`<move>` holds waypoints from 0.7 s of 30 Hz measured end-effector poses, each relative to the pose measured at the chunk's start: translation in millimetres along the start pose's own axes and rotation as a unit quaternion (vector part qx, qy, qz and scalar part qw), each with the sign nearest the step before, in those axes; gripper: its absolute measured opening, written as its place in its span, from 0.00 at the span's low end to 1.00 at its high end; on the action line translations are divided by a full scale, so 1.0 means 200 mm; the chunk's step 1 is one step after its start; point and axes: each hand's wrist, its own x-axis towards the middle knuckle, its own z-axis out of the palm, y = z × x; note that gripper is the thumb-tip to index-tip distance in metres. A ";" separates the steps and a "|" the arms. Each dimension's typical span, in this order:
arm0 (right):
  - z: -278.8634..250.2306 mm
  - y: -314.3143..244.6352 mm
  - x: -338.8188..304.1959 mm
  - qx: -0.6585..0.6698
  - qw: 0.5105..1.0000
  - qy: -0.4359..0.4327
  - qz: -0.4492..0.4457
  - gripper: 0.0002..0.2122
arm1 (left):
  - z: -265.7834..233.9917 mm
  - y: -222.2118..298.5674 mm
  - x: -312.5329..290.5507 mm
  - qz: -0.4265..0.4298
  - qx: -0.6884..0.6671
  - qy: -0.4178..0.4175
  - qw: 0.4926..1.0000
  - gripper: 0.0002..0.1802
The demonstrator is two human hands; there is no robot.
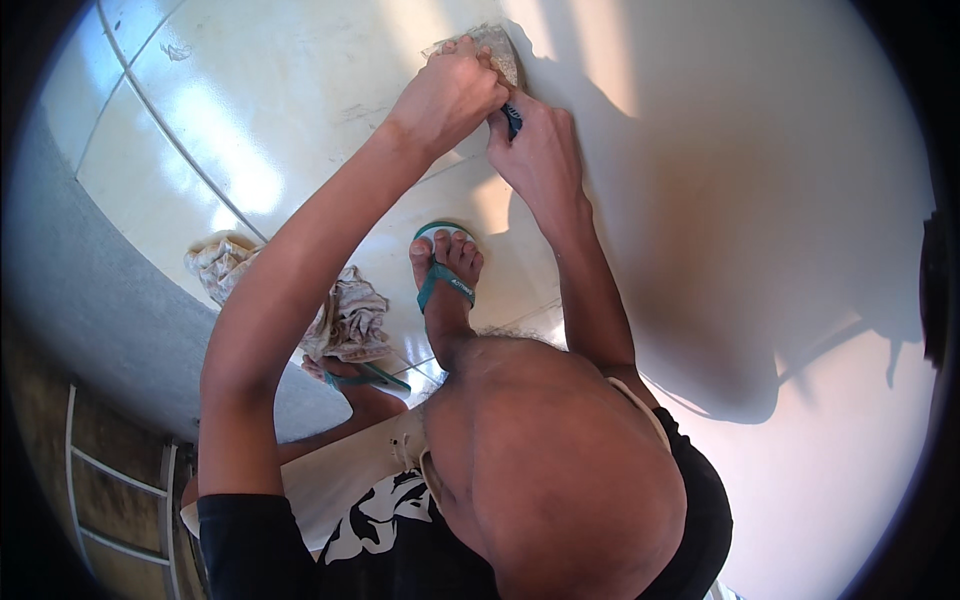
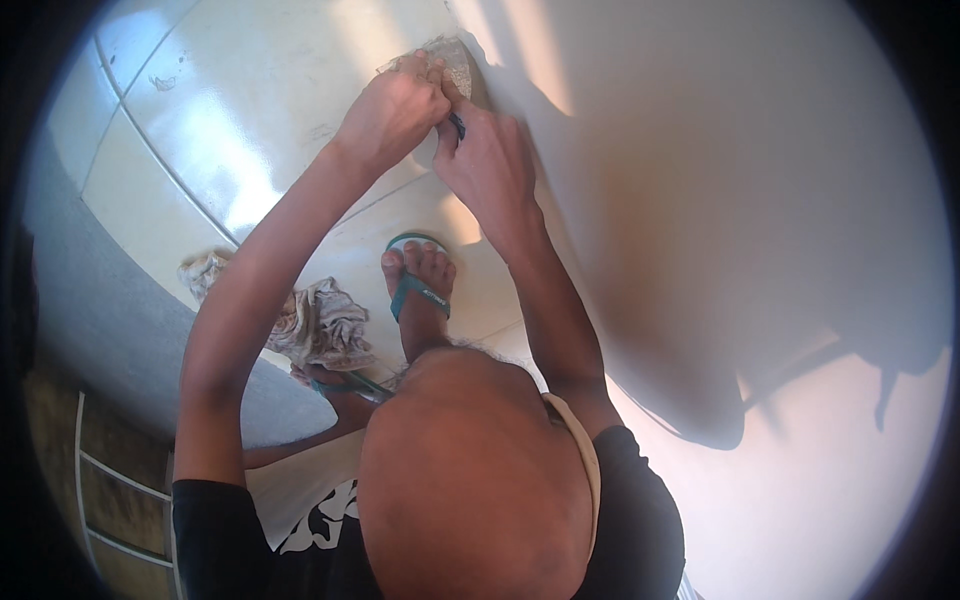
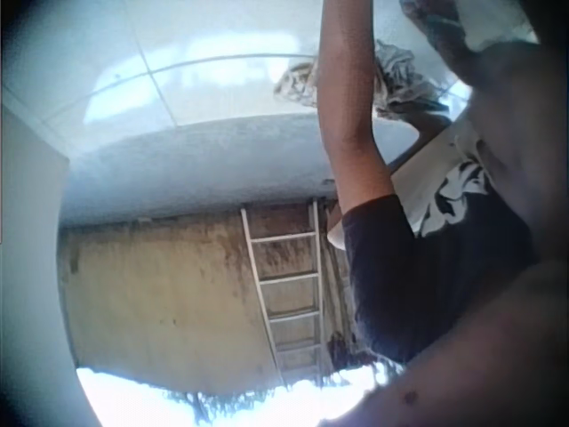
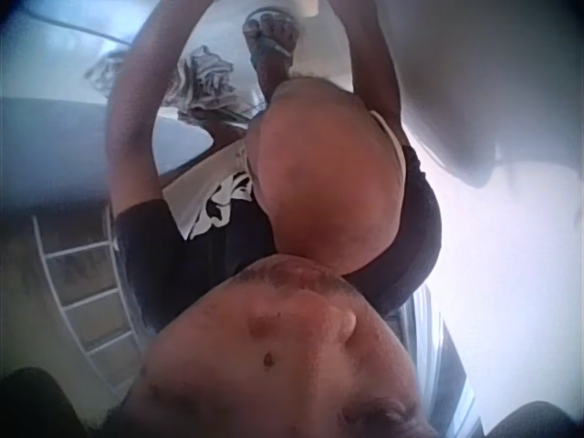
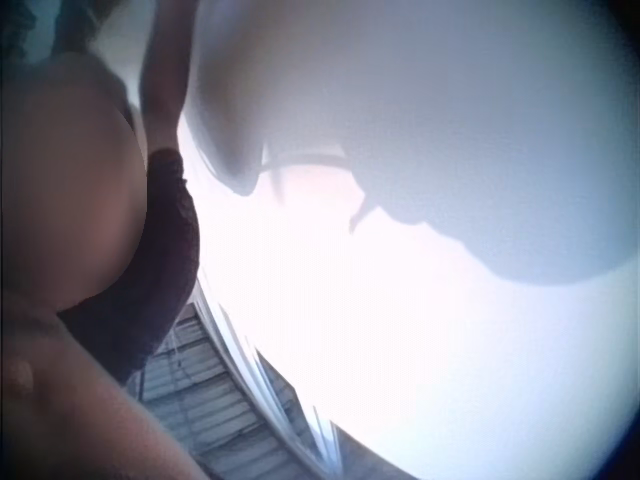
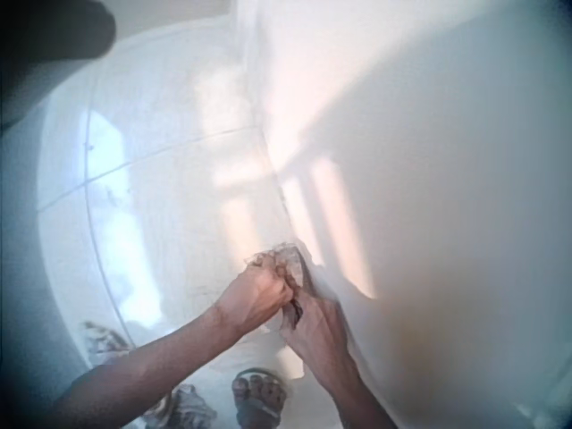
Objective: The person uses a grout float to press grout into the gaps between floor tiles. They repeatedly wipe the float with a cloth to remove excess grout and continue working on the same tile seam area.
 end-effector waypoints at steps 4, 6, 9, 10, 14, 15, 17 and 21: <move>-0.01 0.00 -0.03 -0.005 1.000 -0.012 0.013 0.08 | 0.10 0.05 -0.03 0.016 0.051 0.103 0.993 0.06; 0.00 0.02 -0.04 -0.009 1.000 -0.020 0.013 0.09 | 0.13 0.10 -0.04 -0.009 0.091 0.140 0.986 0.07; -0.01 0.04 0.00 -0.010 1.000 -0.014 0.005 0.10 | 0.09 0.04 0.00 0.002 0.020 0.024 1.000 0.20; -0.01 0.02 0.01 -0.005 1.000 -0.010 0.009 0.10 | 0.06 0.04 0.02 0.010 0.018 0.004 1.000 0.19; -0.01 0.02 -0.05 -0.014 0.999 -0.028 0.043 0.12 | 0.08 0.11 -0.03 0.019 0.072 -0.011 0.997 0.19; -0.01 0.03 -0.05 -0.012 0.999 -0.027 0.035 0.12 | 0.09 0.14 -0.04 0.020 0.094 0.005 0.995 0.19; -0.02 0.05 -0.03 -0.008 0.999 -0.027 0.018 0.13 | 0.12 0.12 -0.02 -0.007 0.064 0.033 0.997 0.20; -0.01 0.07 -0.02 0.011 1.000 -0.018 0.021 0.14 | 0.02 0.09 0.01 0.023 0.056 -0.056 0.997 0.24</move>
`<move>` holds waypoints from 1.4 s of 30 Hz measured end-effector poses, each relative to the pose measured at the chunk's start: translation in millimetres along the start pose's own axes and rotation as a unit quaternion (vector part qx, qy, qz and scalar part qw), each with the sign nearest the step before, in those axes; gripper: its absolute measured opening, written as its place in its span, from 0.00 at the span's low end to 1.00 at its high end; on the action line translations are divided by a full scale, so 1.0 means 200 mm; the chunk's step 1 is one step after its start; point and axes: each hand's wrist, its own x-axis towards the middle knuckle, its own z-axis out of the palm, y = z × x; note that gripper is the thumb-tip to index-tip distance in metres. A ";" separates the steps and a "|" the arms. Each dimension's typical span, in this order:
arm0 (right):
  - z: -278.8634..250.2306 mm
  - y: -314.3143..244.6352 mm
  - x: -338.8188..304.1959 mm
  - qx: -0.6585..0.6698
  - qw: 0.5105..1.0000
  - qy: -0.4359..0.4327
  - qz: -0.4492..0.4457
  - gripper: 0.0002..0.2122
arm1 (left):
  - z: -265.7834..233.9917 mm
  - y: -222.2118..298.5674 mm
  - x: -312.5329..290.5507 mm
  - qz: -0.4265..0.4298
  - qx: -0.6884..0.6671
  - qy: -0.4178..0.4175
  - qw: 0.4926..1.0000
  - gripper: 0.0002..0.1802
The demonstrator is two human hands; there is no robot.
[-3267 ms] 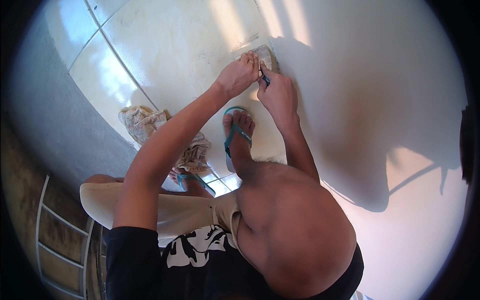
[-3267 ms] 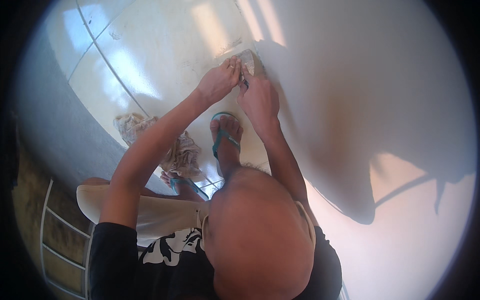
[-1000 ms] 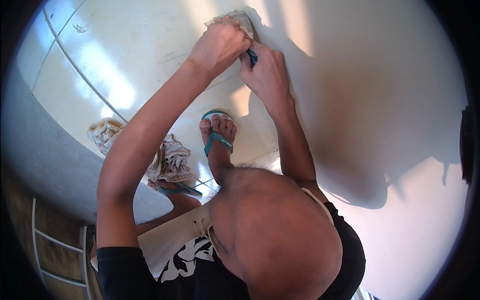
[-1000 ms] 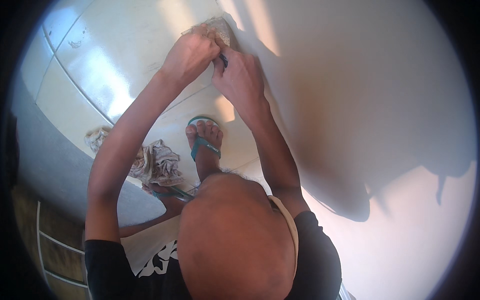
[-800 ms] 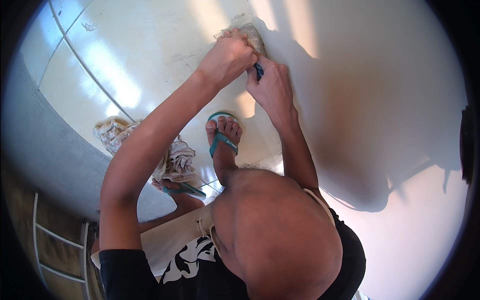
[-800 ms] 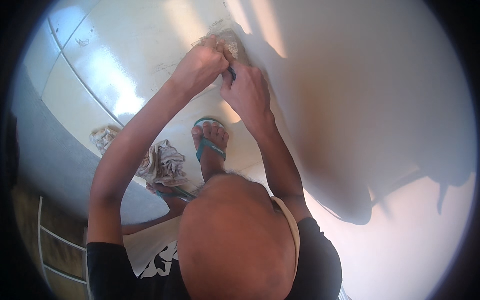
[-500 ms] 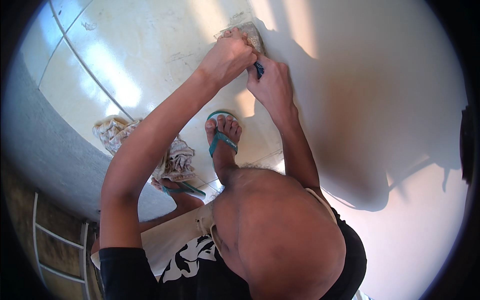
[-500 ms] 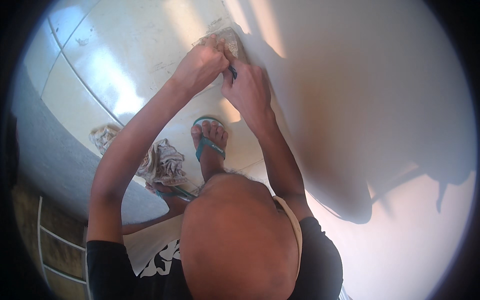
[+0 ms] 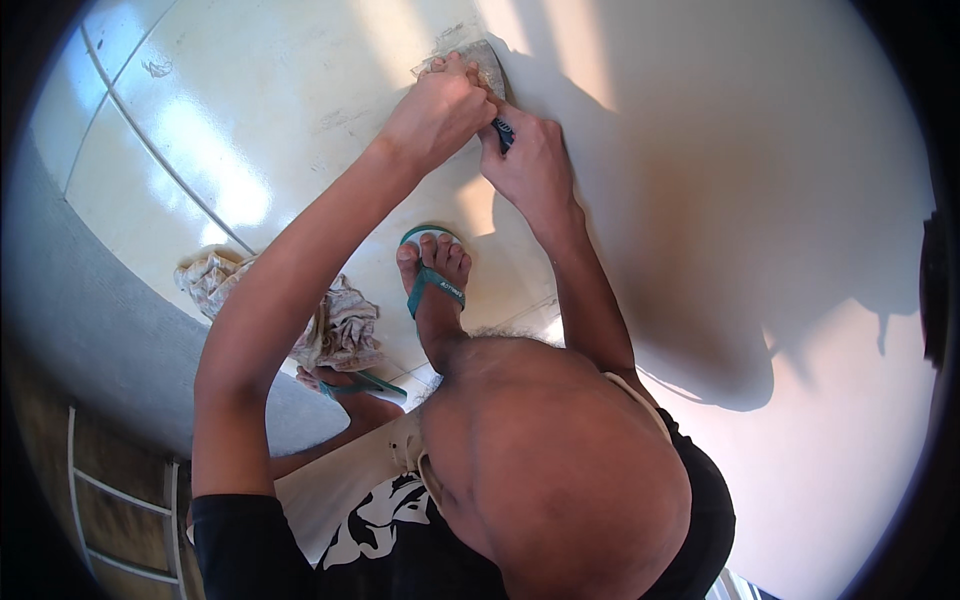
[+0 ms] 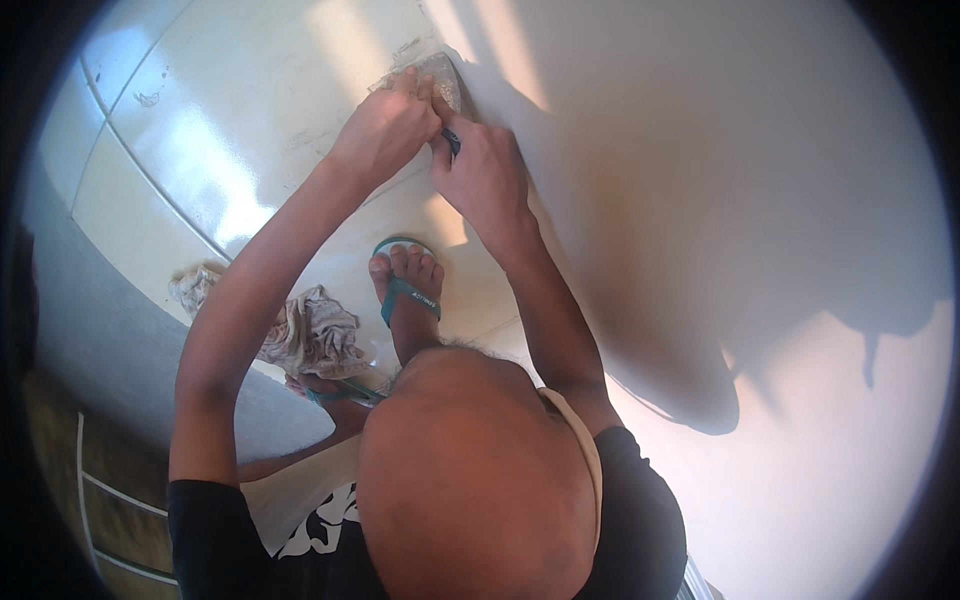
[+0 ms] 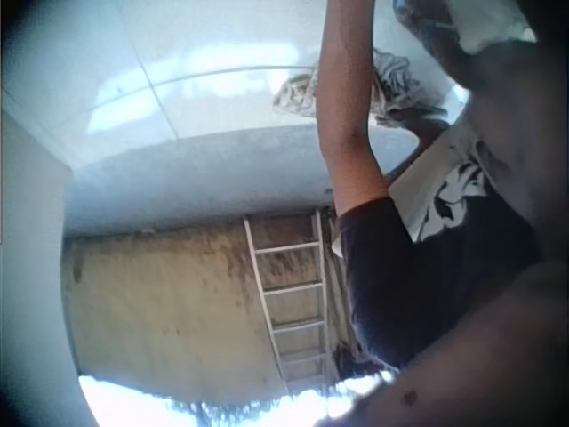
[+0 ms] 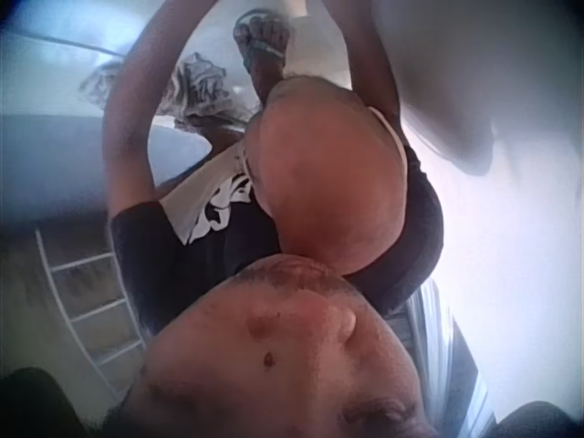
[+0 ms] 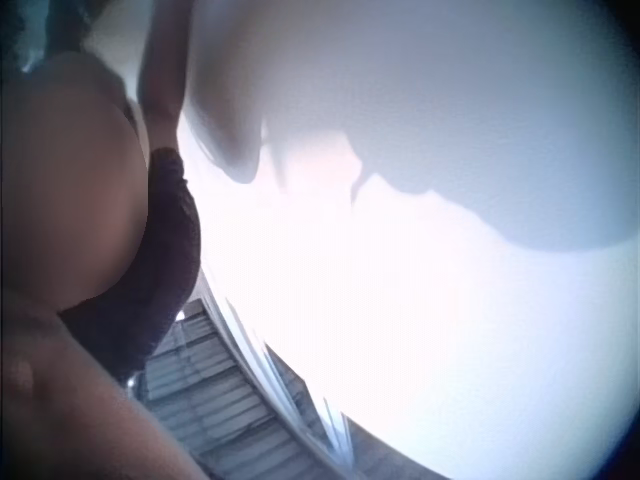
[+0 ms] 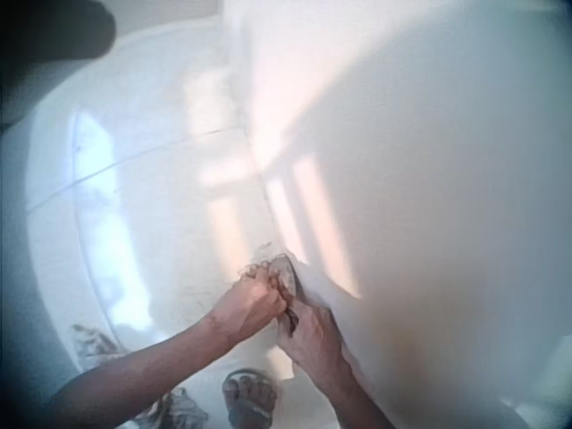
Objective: The person uses a grout float to press grout into the gaps between floor tiles. They repeatedly wipe the float with a cloth to remove excess grout and continue working on the same tile seam area.
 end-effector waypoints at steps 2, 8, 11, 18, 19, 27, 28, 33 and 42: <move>0.00 -0.03 -0.05 -0.020 0.999 -0.029 0.025 0.14 | 0.08 0.07 -0.03 0.004 0.004 0.012 1.000 0.25; 0.01 -0.01 -0.04 0.009 1.000 0.001 0.014 0.15 | 0.07 0.05 -0.02 -0.027 -0.016 0.069 0.997 0.25; 0.03 -0.01 -0.03 0.010 1.000 0.016 0.011 0.17 | 0.09 0.03 0.01 0.009 -0.015 0.088 0.996 0.19; 0.01 -0.02 -0.06 -0.012 0.999 -0.010 0.032 0.22 | 0.07 0.04 -0.02 -0.034 -0.013 0.106 0.994 0.25; 0.01 -0.04 -0.03 -0.011 0.999 -0.009 0.028 0.22 | 0.06 0.02 -0.02 -0.038 -0.014 0.100 0.994 0.28; -0.01 -0.13 0.14 -0.023 1.000 0.001 -0.011 0.21 | 0.05 -0.16 0.03 -0.071 -0.044 0.111 0.990 0.27; -0.01 -0.12 0.16 -0.016 0.999 0.017 -0.022 0.21 | 0.04 -0.17 0.05 -0.071 -0.043 0.094 0.992 0.27; -0.02 -0.14 0.13 -0.015 1.000 0.009 -0.022 0.19 | 0.07 -0.16 0.02 -0.041 -0.023 0.099 0.994 0.26; 0.03 -0.14 0.22 0.008 0.999 0.042 -0.034 0.06 | 0.07 -0.24 0.05 -0.060 0.023 0.144 0.987 0.11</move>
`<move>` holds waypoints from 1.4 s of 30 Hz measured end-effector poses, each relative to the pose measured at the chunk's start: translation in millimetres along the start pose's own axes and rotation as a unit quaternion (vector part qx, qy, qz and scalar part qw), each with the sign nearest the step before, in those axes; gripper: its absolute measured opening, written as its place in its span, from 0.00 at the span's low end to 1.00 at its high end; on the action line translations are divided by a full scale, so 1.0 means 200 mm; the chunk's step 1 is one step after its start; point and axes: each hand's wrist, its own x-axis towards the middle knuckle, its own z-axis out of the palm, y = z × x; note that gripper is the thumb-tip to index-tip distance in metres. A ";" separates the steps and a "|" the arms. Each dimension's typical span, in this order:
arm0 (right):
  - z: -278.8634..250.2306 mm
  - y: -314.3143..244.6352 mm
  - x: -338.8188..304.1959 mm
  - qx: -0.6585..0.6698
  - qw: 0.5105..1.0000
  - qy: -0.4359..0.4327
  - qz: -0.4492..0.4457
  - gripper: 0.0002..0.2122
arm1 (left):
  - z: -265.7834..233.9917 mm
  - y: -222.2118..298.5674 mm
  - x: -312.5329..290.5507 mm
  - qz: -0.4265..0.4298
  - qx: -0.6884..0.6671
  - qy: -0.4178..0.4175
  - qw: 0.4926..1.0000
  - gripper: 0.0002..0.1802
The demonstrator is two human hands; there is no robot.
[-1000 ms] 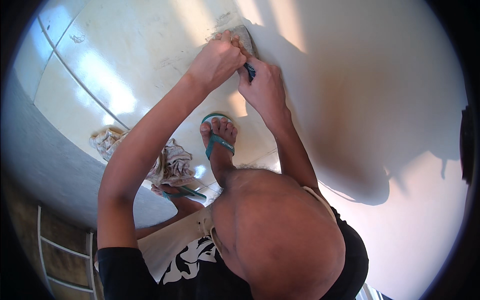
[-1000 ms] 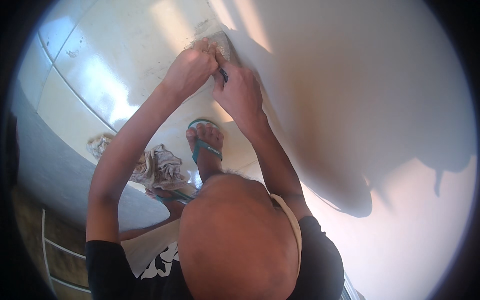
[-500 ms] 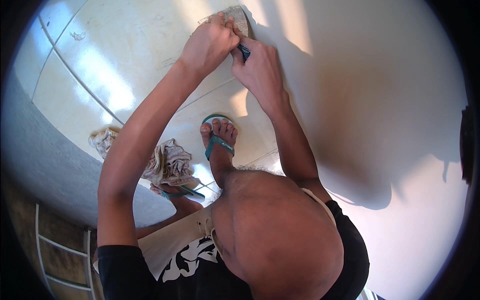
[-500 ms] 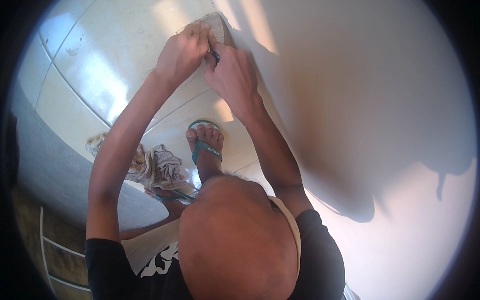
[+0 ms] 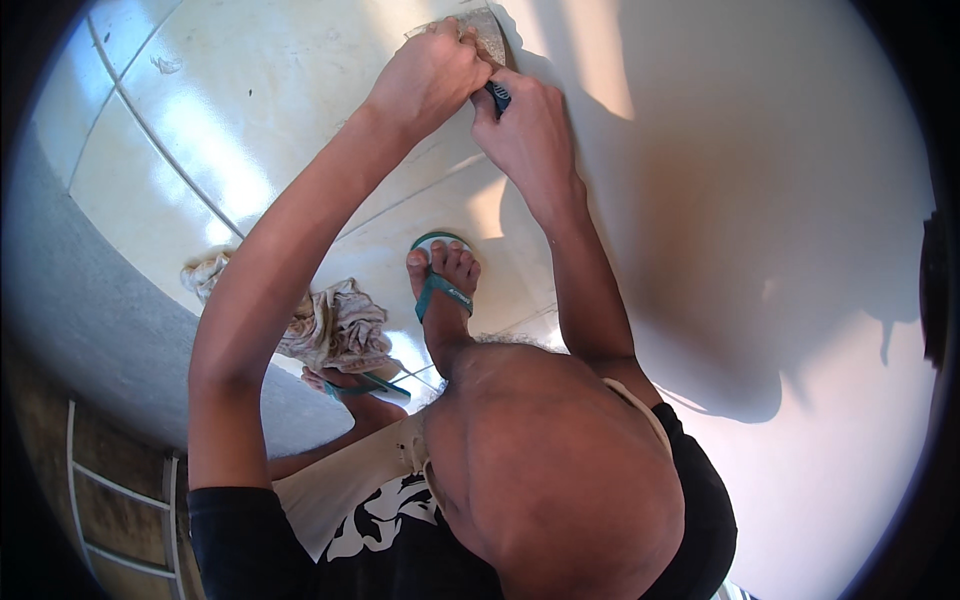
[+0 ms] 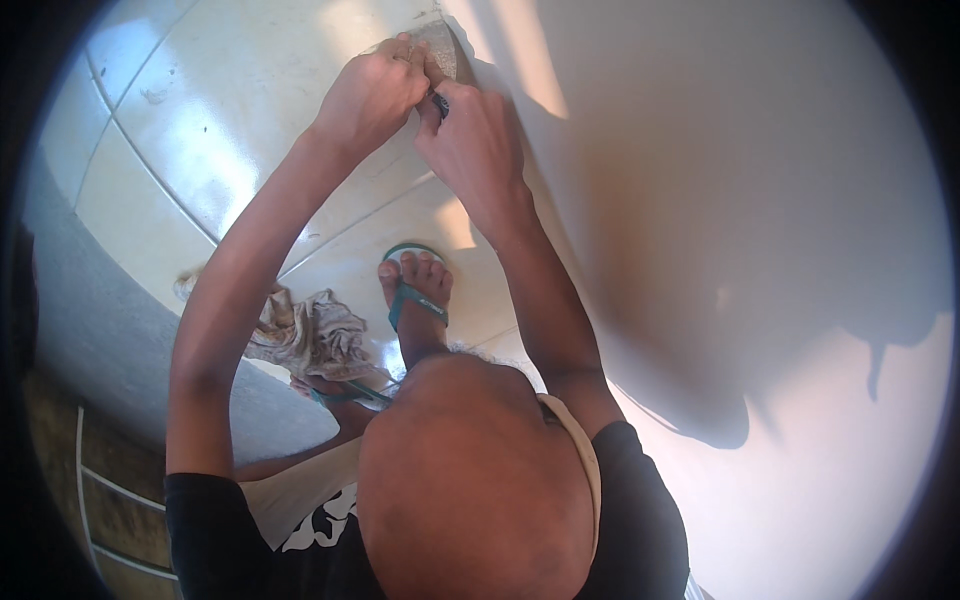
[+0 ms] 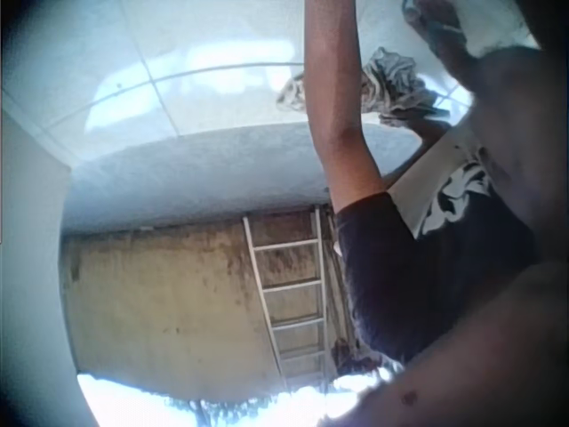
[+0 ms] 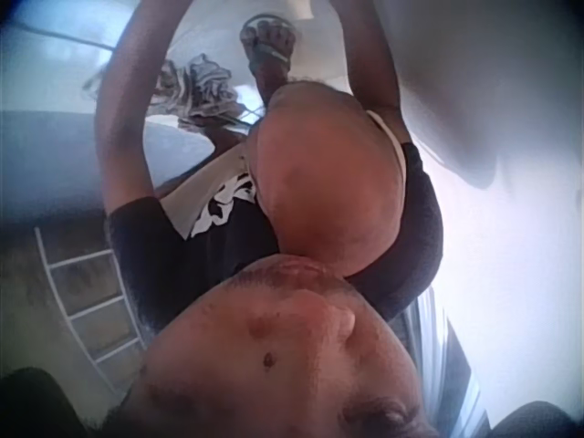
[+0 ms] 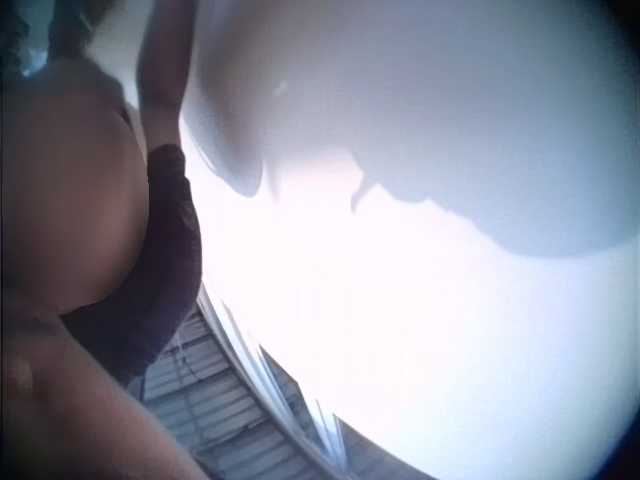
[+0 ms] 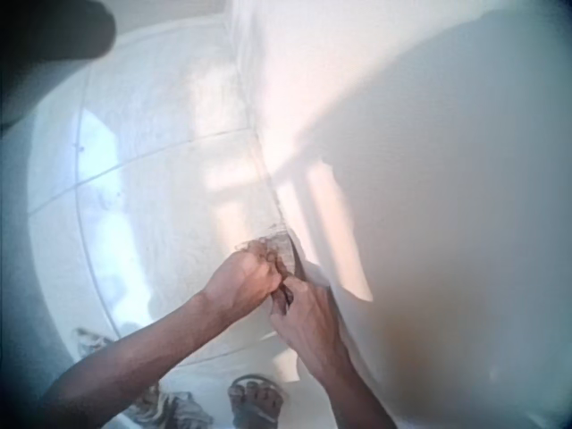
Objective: The person uses a grout float to press grout into the gaps between floor tiles. They repeatedly wipe the float with a cloth to remove excess grout and continue working on the same tile seam area.
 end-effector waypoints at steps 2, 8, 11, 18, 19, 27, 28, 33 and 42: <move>0.01 -0.01 -0.01 0.009 1.000 -0.013 0.021 0.06 | 0.05 0.01 -0.04 -0.011 -0.007 0.038 0.999 0.04; 0.00 -0.02 0.04 -0.037 0.998 0.010 -0.048 0.14 | -0.02 -0.05 0.01 -0.027 -0.053 -0.048 0.997 0.26; -0.05 -0.10 -0.04 -0.066 0.995 -0.066 0.044 0.14 | -0.01 0.02 -0.08 -0.032 -0.048 -0.021 0.998 0.19; 0.02 -0.06 0.11 -0.030 0.999 -0.006 -0.025 0.08 | 0.05 -0.10 0.00 -0.082 -0.110 -0.019 0.990 0.29; 0.00 -0.10 0.09 -0.040 0.999 -0.012 -0.020 0.08 | 0.05 -0.10 -0.01 -0.082 -0.105 0.004 0.991 0.19; 0.01 -0.13 0.15 -0.007 1.000 -0.021 -0.013 0.08 | 0.15 -0.21 -0.01 -0.104 -0.131 0.016 0.986 0.22; 0.00 -0.13 0.15 -0.008 1.000 -0.025 -0.011 0.08 | 0.13 -0.21 0.00 -0.103 -0.104 0.039 0.988 0.14; -0.04 -0.10 0.02 -0.006 0.999 -0.041 0.034 0.09 | -0.04 -0.08 0.00 0.010 -0.031 -0.017 0.999 0.09; -0.02 -0.06 0.07 0.011 1.000 -0.019 0.010 0.08 | -0.05 -0.12 0.03 -0.008 -0.054 -0.076 0.996 0.04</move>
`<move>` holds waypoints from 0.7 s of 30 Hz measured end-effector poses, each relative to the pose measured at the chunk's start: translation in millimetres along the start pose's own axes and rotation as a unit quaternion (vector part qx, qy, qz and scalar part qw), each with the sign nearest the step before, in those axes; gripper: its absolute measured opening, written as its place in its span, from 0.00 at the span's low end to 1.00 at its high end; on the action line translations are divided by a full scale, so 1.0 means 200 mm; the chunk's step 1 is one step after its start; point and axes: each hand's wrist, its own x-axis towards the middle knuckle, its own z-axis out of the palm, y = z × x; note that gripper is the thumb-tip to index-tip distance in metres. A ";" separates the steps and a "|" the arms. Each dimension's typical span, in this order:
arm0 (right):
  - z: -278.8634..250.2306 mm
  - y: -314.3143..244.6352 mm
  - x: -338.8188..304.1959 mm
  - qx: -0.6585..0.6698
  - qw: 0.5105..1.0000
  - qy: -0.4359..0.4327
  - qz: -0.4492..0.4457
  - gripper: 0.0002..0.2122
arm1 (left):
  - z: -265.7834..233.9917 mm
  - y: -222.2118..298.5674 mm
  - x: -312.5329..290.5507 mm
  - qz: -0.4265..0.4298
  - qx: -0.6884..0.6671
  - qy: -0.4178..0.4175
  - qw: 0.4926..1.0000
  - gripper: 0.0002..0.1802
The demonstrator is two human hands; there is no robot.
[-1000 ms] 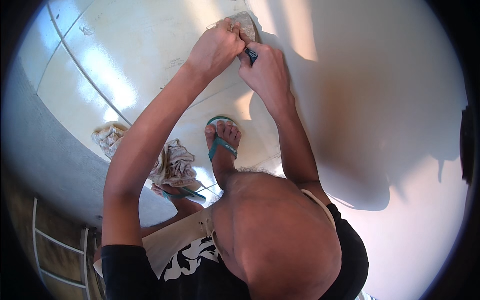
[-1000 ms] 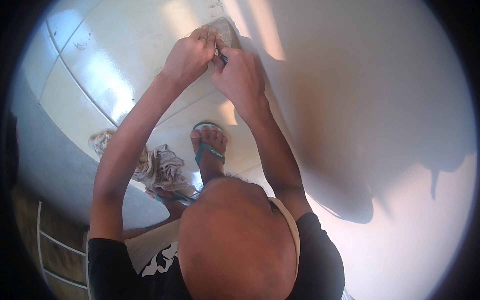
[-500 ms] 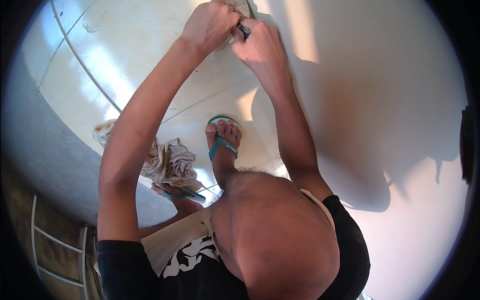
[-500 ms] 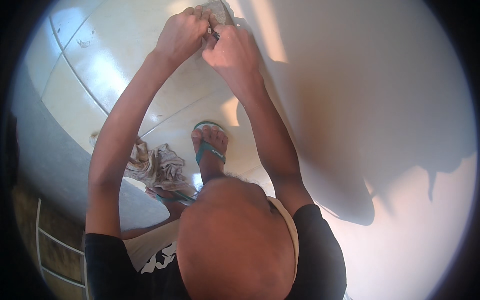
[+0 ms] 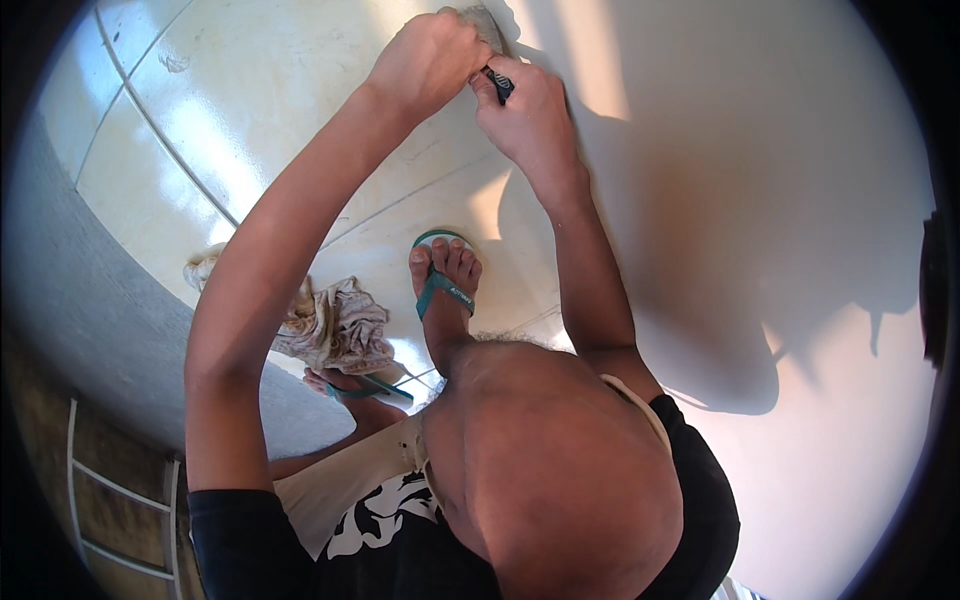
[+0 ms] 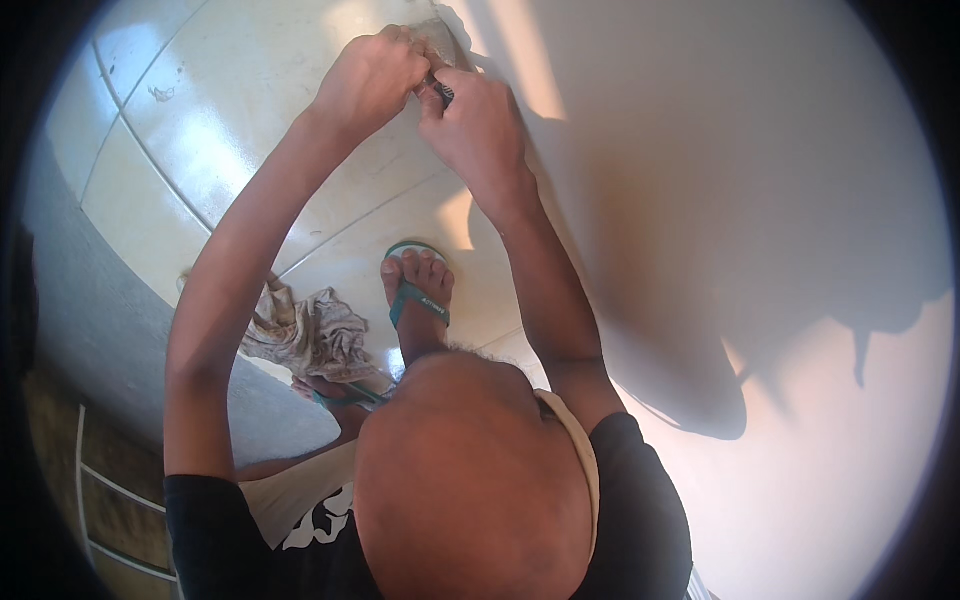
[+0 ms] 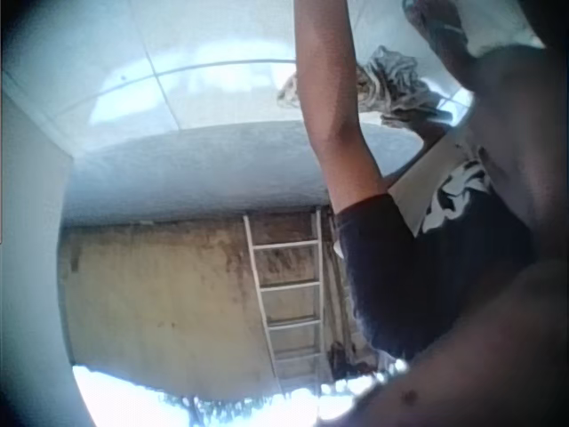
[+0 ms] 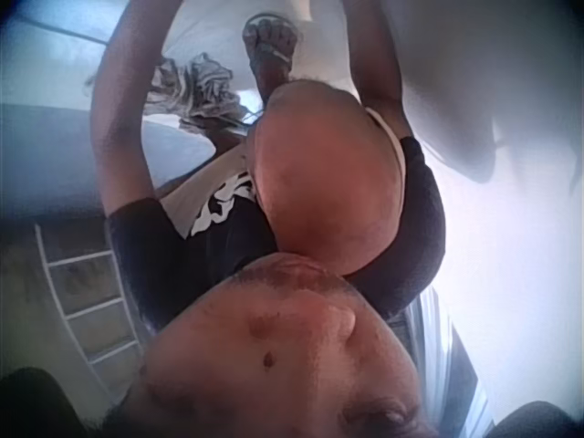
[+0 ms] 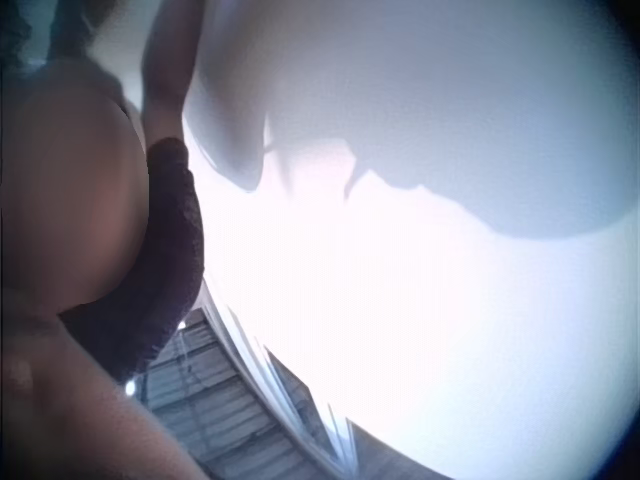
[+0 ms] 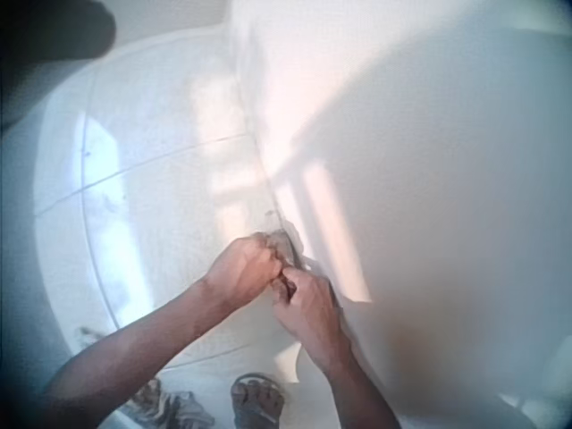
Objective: The person uses a grout float to press grout into the gaps between floor tiles. They repeatedly wipe the float with a cloth to remove excess grout and continue working on the same tile seam area.
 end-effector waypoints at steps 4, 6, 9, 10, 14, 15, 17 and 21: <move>0.04 0.04 -0.01 -0.018 1.000 0.014 -0.016 0.08 | 0.04 0.05 -0.01 -0.009 0.017 0.078 0.997 0.02; 0.04 0.04 0.02 -0.005 0.999 0.027 -0.039 0.07 | 0.03 -0.02 0.03 -0.026 0.019 0.042 0.999 0.01; 0.06 -0.04 0.07 0.004 0.998 0.027 -0.051 0.07 | 0.11 -0.09 0.01 -0.034 0.018 0.087 0.995 0.02; 0.05 -0.05 0.05 -0.006 1.000 0.005 -0.012 0.07 | 0.12 -0.07 0.00 -0.024 0.052 0.060 0.997 0.03; 0.09 -0.02 0.08 -0.008 0.997 0.030 -0.065 0.07 | 0.16 -0.09 0.01 -0.045 0.046 0.070 0.995 0.03; 0.09 -0.02 0.09 0.000 0.998 0.020 -0.053 0.07 | 0.17 -0.09 0.01 -0.044 0.028 0.064 0.997 0.04; 0.06 -0.08 0.13 0.020 0.999 0.008 -0.038 0.07 | 0.13 -0.19 0.04 -0.043 0.002 0.057 0.997 0.04; 0.12 0.00 -0.05 -0.019 0.999 0.002 -0.033 0.11 | 0.06 0.00 -0.11 0.009 0.021 -0.002 1.000 0.20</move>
